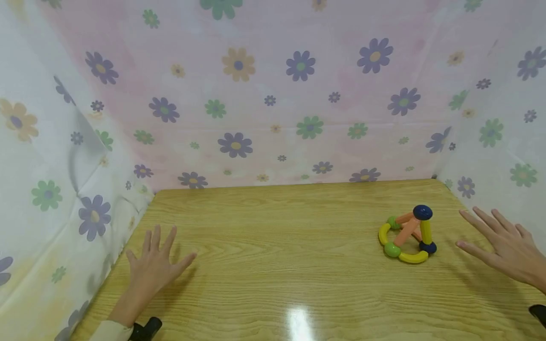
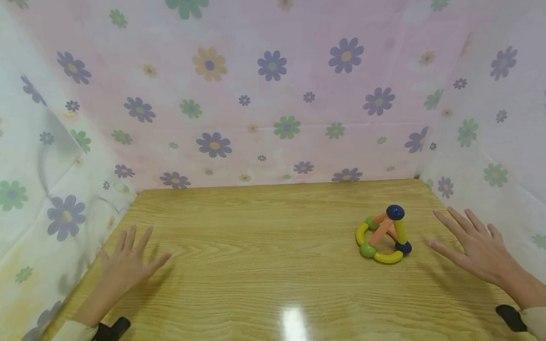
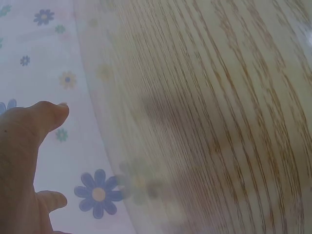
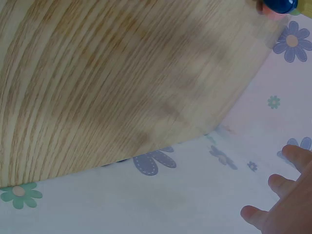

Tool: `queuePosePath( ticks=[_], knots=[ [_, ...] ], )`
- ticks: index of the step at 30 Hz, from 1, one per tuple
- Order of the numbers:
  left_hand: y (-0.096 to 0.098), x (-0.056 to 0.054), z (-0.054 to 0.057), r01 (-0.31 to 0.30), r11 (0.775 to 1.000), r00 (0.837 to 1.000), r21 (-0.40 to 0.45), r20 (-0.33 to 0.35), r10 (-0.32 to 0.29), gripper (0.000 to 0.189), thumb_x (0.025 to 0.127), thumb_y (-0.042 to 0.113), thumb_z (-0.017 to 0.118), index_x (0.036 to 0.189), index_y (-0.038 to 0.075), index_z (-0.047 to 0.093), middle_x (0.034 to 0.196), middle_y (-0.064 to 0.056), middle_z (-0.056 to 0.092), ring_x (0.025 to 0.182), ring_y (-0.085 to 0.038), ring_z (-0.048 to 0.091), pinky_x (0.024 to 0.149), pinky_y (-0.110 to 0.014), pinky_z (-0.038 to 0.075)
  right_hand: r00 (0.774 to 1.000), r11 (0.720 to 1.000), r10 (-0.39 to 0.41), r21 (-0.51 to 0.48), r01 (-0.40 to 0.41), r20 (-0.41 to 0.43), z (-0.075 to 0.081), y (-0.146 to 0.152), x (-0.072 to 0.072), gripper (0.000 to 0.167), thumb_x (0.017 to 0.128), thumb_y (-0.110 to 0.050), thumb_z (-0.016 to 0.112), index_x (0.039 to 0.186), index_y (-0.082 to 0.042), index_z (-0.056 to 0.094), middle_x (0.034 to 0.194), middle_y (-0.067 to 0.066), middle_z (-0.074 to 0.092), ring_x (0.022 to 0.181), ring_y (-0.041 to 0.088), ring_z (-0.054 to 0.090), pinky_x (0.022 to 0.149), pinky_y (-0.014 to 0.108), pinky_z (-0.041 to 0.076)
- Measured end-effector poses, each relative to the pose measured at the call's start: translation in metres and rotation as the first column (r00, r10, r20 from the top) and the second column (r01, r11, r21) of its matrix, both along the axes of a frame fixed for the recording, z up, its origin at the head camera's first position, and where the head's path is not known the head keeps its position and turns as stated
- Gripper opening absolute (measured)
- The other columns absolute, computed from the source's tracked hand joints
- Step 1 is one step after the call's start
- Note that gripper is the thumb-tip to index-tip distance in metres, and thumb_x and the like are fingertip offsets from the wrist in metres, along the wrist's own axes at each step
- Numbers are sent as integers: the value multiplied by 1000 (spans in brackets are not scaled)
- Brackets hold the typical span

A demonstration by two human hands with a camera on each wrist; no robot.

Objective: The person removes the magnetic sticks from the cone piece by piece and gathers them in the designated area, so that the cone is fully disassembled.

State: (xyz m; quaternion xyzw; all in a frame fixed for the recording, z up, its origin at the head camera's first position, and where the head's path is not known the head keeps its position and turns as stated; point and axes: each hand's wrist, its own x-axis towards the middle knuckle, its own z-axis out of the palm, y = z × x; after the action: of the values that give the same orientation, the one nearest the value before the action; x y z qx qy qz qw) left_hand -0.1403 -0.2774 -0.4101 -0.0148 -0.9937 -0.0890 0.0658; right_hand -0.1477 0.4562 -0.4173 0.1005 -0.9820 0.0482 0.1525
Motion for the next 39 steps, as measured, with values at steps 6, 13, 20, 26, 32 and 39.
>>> queuePosePath(
  ticks=[6,13,20,26,32,39],
  knots=[
    [5,0,3,6,1000,1000,2,22,-6,93,85,70,48,152,13,18,151,-30,8,136,-51,6,88,-80,-6,1000,1000,-2,-4,2,-4,0,1,0,96,83,-45,68,154,-24,7,155,21,1,136,52,-3,92,77,1],
    [18,-2,8,25,999,1000,27,7,-25,92,85,69,48,151,13,22,151,-29,10,136,-50,8,89,-80,2,1000,1000,9,-21,-10,-24,5,2,0,96,81,-43,70,154,-19,12,153,26,7,134,55,3,82,78,16],
    [46,-8,8,79,992,997,103,-32,-76,86,85,66,52,149,12,30,149,-27,22,134,-48,20,93,-76,16,999,981,47,-189,-52,-26,16,-3,1,91,79,-30,76,150,-5,23,144,36,21,122,63,21,84,76,19],
    [76,-13,10,142,953,990,269,-58,-131,78,85,58,60,145,13,37,148,-23,29,131,-47,30,92,-70,29,997,950,75,-304,-67,14,35,-14,-1,85,80,-23,77,147,-2,28,133,35,33,113,55,32,79,68,29],
    [115,-21,15,201,885,979,420,-73,-188,69,85,48,67,141,18,43,147,-14,35,131,-39,34,91,-63,37,997,938,78,-337,-76,-8,53,-25,1,82,76,-21,80,144,-5,36,129,26,42,101,38,42,72,25,38],
    [163,-35,17,284,793,957,539,-102,-273,59,85,41,69,137,21,48,141,-4,42,127,-30,42,94,-53,40,986,891,155,-423,-164,-56,65,-43,-6,74,72,-13,83,137,-13,47,123,-17,42,100,-3,41,73,5,33]
  ],
)
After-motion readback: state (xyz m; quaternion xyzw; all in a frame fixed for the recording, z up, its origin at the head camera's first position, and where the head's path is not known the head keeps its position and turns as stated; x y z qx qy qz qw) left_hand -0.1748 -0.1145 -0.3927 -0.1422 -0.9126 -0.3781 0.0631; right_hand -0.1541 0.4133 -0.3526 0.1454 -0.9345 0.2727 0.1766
